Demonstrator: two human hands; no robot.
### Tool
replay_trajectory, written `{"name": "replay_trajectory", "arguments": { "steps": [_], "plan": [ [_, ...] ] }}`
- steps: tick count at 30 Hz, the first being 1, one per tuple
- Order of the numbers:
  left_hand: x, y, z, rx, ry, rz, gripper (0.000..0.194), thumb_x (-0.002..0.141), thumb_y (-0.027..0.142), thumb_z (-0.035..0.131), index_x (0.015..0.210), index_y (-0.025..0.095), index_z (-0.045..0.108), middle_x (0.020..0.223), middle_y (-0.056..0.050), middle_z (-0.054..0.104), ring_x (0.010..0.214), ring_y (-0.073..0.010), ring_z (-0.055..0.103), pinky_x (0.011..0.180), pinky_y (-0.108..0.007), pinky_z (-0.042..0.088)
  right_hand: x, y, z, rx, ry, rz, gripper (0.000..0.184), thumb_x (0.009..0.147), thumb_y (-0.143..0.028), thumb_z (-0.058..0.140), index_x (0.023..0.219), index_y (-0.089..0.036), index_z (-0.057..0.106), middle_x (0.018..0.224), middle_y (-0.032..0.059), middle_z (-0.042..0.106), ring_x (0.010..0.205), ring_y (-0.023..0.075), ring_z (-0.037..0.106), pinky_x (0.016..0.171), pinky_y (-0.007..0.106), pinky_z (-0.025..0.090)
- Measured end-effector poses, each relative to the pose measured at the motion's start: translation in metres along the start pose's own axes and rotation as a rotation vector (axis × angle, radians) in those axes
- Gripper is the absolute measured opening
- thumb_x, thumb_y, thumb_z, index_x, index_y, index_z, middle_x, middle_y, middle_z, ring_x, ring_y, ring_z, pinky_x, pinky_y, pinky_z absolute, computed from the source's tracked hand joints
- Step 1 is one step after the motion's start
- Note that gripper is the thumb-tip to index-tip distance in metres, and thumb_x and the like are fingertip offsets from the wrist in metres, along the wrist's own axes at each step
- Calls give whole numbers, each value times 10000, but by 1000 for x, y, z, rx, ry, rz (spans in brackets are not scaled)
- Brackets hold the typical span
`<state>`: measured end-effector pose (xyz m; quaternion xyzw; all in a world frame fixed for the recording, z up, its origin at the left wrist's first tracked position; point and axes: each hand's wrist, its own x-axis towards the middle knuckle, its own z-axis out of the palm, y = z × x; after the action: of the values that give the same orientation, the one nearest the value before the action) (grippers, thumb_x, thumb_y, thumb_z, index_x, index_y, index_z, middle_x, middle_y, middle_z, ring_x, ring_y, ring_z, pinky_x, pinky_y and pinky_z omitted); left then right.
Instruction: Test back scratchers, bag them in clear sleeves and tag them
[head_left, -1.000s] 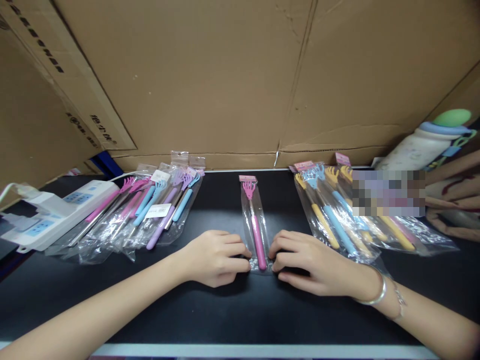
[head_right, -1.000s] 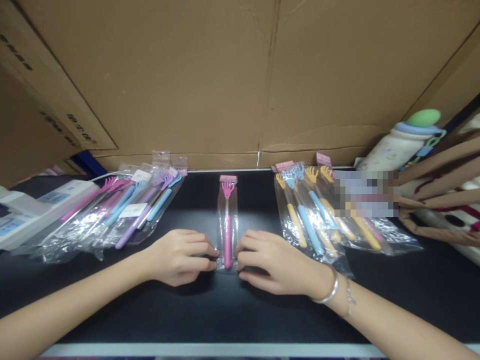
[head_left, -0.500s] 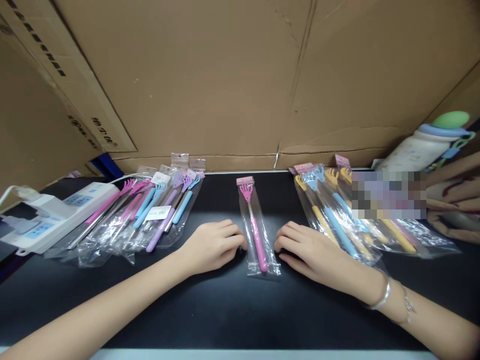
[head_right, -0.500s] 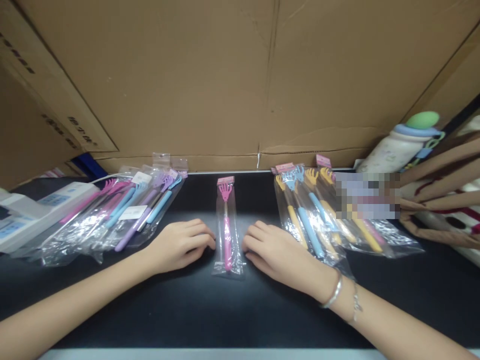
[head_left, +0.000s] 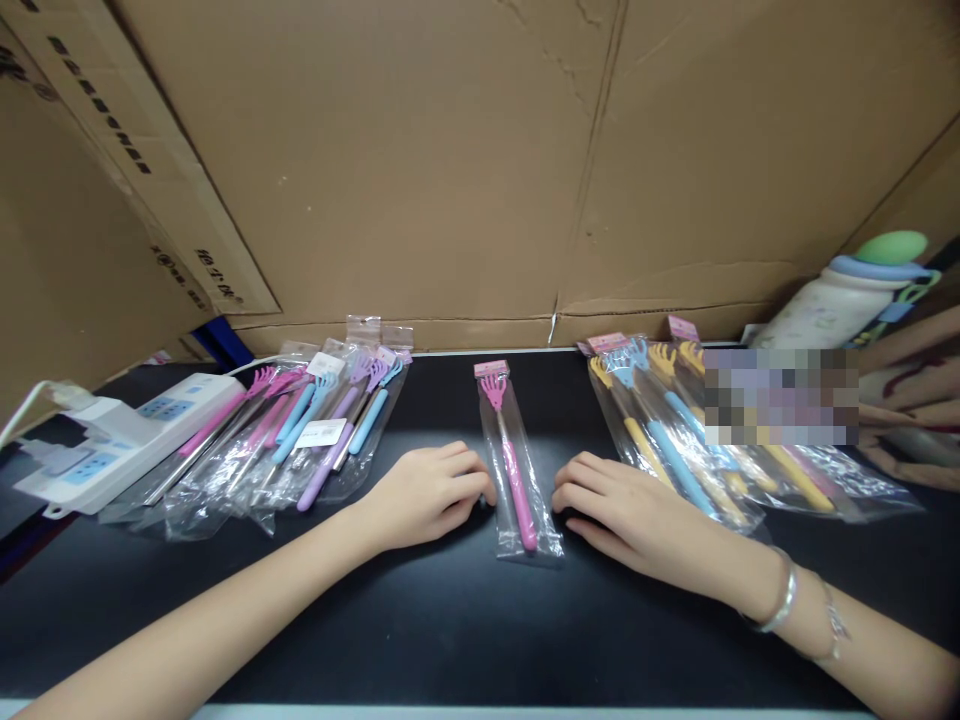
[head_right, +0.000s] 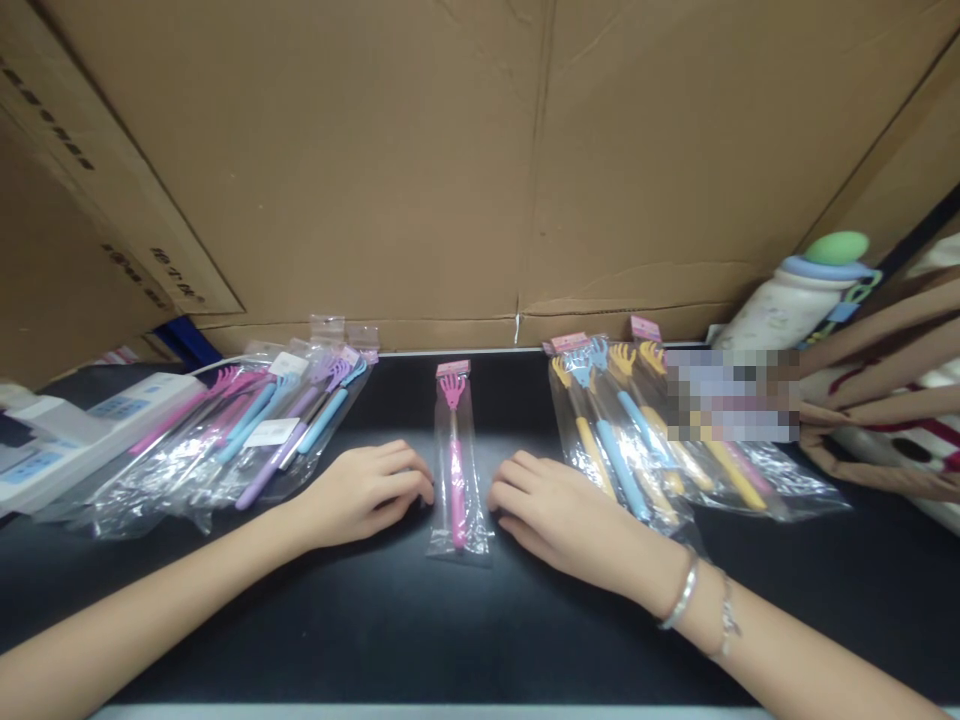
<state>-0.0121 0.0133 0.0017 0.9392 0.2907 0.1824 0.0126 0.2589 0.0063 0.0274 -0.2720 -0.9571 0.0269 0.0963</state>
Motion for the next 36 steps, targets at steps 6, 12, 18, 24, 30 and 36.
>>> {"name": "replay_trajectory", "arguments": {
  "steps": [6,12,18,24,30,36],
  "plan": [
    [1,1,0,-3,4,5,188,886,127,436,925,211,599,936,-7,617,860,-135,551,720,-240,425,-1,3,1,27,-16,13,147,910,-145,417,904,-176,561,903,53,551,840,183,490,724,324,426],
    [1,2,-1,-6,-5,2,184,891,136,431,931,214,593,941,-6,616,866,-134,549,734,-239,422,0,4,-3,53,-68,30,159,920,-166,407,924,-189,564,929,50,561,862,184,500,741,324,428],
    [0,1,-1,-4,-20,-1,191,900,146,414,941,218,587,949,-7,619,865,-143,549,733,-248,420,8,9,-13,91,-125,32,173,927,-204,408,956,-197,578,917,44,583,880,182,528,768,318,440],
    [0,2,-1,26,3,-15,191,881,124,417,940,210,577,962,-6,626,863,-149,556,712,-252,425,27,18,-18,6,-71,79,170,905,-203,443,1009,-194,577,901,47,621,820,177,588,731,304,450],
    [1,4,-3,1,21,-71,197,899,160,416,1015,214,565,1038,-10,630,924,-162,561,762,-272,457,40,20,-10,-180,7,0,190,905,-204,457,1054,-187,573,893,48,624,804,193,579,725,330,452],
    [2,4,-3,-49,30,-82,295,897,151,418,1155,229,538,1242,-7,578,1125,-158,514,924,-290,457,35,23,0,-186,60,-61,222,918,-207,441,1109,-186,554,1132,70,589,914,191,559,798,352,468]
  ]
}}
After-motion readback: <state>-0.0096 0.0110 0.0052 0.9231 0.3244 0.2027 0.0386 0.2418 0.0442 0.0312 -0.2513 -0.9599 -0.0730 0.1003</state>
